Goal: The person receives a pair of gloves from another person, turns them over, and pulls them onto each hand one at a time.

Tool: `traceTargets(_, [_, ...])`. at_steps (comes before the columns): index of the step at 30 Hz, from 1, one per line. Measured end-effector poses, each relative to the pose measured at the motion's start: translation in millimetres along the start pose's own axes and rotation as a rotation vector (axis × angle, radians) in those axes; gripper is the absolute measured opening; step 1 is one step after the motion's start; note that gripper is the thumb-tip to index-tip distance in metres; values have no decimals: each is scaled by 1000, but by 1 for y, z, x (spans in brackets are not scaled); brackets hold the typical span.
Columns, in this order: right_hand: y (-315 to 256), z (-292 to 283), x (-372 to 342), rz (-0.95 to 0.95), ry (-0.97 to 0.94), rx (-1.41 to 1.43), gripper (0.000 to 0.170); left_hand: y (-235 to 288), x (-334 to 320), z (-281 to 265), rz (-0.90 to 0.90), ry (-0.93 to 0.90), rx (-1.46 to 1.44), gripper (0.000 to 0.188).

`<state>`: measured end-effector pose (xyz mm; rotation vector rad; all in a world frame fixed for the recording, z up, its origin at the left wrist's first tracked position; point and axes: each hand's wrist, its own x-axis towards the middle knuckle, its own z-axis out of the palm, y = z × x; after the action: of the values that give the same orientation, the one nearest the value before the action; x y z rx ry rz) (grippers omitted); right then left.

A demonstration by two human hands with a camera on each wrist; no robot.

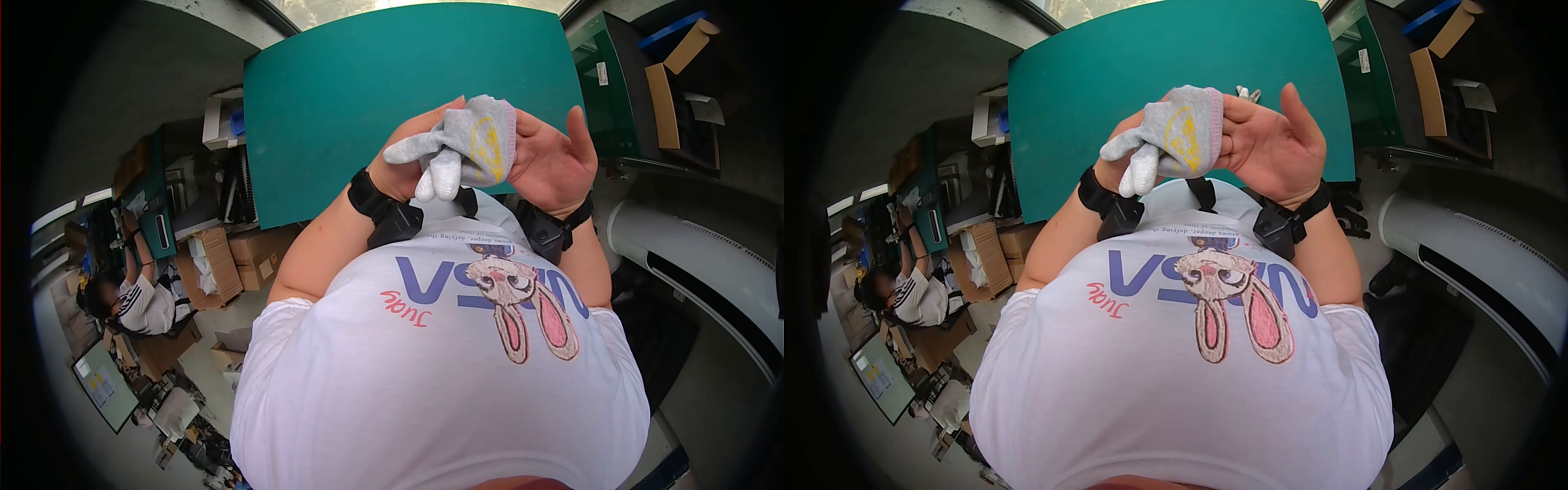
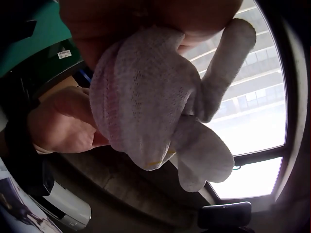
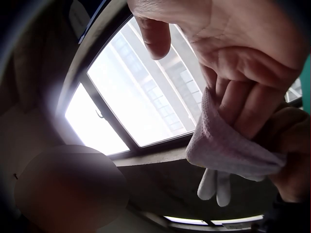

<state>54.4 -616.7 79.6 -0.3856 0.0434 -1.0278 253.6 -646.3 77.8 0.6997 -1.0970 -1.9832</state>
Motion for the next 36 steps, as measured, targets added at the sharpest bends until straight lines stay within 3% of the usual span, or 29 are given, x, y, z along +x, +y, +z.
traceTargets(4, [0,-1,-1,-5,6,14,90,9,-2,6,-188,50,-173,37])
traceTargets(8, [1,-3,-1,-21,38,42,86,1,2,-1,-232,-78,-500,38])
traceTargets(11, [-1,-5,-2,-19,39,69,80,-17,8,-18,-215,-154,-510,37])
traceTargets(13, [-3,-6,-2,-2,54,66,75,-17,12,-17,-235,-105,-510,38])
traceTargets(17, [-1,-1,0,-1,198,24,57,0,6,1,-242,-143,-653,42])
traceTargets(23, [4,-13,-1,-46,275,-16,35,-15,9,-13,-279,-412,-527,56])
traceTargets(25, [5,-9,1,-33,361,-110,33,-11,6,-11,-296,-323,-494,54])
traceTargets(28, [-4,0,3,158,280,-440,33,-2,2,-13,-275,-196,-364,45])
traceTargets(31, [-11,6,5,218,294,-674,37,7,4,-13,-199,-123,-274,37])
traceTargets(36, [-16,8,11,219,306,-619,34,7,7,-10,-149,-122,-351,35])
